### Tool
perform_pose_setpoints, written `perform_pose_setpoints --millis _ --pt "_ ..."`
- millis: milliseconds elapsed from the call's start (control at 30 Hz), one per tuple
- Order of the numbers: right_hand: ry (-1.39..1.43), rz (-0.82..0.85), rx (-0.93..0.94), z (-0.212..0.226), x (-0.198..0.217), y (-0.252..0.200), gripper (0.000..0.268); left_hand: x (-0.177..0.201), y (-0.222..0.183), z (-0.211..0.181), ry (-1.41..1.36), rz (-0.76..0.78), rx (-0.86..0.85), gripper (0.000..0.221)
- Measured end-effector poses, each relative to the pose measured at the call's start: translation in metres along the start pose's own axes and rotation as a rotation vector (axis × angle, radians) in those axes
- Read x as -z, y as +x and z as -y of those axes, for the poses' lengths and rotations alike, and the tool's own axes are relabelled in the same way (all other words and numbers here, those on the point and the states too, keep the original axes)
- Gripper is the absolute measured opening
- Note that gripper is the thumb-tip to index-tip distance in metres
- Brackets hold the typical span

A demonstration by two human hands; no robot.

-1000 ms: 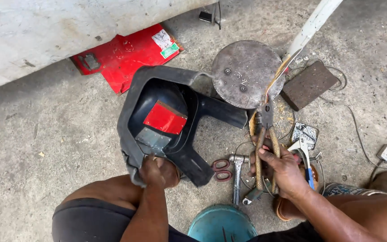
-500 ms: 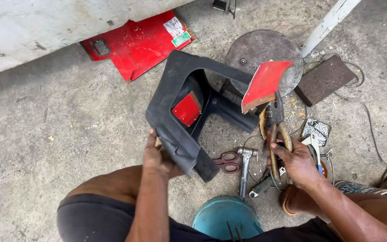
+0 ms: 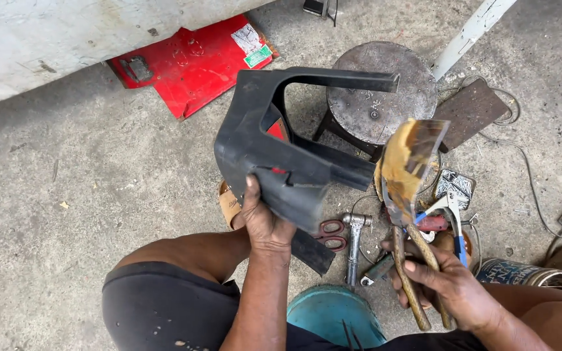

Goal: Fitting a red plastic reflector into a black plastic housing by scraping off excess material and using pliers for adjustment.

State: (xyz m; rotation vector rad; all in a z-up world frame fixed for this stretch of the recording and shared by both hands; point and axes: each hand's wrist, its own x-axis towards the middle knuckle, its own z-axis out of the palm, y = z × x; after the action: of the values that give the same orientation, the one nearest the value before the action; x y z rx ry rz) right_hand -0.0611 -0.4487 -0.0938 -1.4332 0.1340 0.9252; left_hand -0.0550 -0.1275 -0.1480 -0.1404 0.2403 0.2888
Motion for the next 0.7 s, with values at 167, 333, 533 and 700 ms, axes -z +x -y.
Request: perform_pose_setpoints --millis 167,333,533,700 --pt "0.142 0.056 0.107 0.010 -0.005 -0.001 0.055 -0.019 0.003 0.019 0.088 -0.125 -0.059 0.061" --pt "-0.004 -0.286 0.046 0.092 -0.044 0.025 0.049 -0.032 -0.017 0.030 0.194 -0.073 -0.042 0.054" --pt "0.137 -0.104 0.386 0.081 -0.052 0.065 0.045 -0.053 -0.062 0.042 0.397 -0.111 0.021 0.075" --pt "0.207 -0.055 0.366 0.086 -0.034 0.055 0.065 -0.087 -0.094 0.052 0.666 -0.504 0.197 0.084"
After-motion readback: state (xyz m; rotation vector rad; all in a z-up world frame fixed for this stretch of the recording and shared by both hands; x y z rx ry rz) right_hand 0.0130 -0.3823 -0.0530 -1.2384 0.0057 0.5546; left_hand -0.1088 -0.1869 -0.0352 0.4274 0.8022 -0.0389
